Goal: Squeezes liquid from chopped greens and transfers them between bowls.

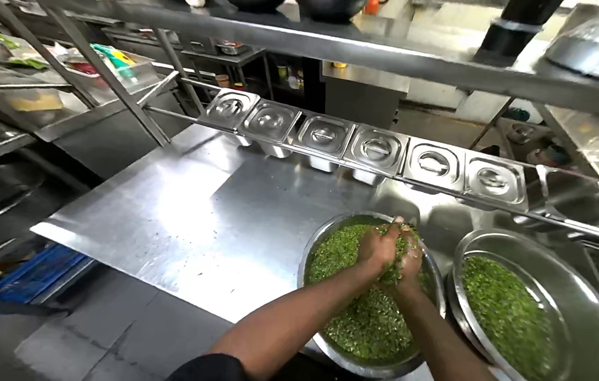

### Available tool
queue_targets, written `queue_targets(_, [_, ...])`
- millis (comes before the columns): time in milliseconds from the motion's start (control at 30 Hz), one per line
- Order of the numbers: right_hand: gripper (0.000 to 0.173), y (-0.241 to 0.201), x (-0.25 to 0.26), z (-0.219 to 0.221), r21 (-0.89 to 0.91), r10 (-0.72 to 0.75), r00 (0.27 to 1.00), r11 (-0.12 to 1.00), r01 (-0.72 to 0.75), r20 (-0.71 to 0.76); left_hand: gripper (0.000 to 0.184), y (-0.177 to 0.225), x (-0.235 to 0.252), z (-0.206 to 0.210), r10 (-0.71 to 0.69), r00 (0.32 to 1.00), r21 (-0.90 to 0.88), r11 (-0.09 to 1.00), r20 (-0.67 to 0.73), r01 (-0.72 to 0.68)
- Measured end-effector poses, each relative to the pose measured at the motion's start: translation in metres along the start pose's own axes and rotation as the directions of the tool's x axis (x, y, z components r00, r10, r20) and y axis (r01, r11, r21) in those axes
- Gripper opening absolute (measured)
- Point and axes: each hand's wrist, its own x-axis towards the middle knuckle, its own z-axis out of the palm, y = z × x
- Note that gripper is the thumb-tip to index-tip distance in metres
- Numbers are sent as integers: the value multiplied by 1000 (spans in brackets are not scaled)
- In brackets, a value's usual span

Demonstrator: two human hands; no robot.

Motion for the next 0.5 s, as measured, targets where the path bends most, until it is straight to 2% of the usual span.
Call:
queue_targets(33, [34,-2,3,1,129,92,996,987,-91,2,83,4,2,-2,-25,999,-8,1000,40,25])
queue_targets(100, [45,-8,10,1,410,275,954,861,-301,123,90,17,-1,-14,-40,991,-94,994,127,53])
queue_targets(167, [57,-8,12,-5,547,346,906,723,-423,243,76,10,3,-25,25,993,-171,985,112,-6])
queue_targets(200, [57,-8,13,-8,570,362,895,690,-445,261,69,3,9,-33,55,995,-192,981,83,-38])
queue_targets(300, [52,-12,11,-21,560,374,900,706,-433,224,59,-26,14,-58,35,999,-215,976,10,-32])
queue_targets(367, [45,-30,0,-36,538,345,929,761,-362,138,52,-45,13,-67,-22,999,-265,964,-40,10])
queue_targets(400, [46,-41,-9,-51,479,293,947,818,-320,132,48,-55,10,-70,-39,997,-287,958,-60,20])
queue_targets(467, [41,-55,0,-75,383,198,980,907,-176,-17,42,-74,6,-73,-29,995,-318,948,-94,-2])
queue_targets(500, [40,-63,-2,-97,191,102,994,977,-95,-27,39,-81,1,-73,-27,994,-347,938,-103,-11])
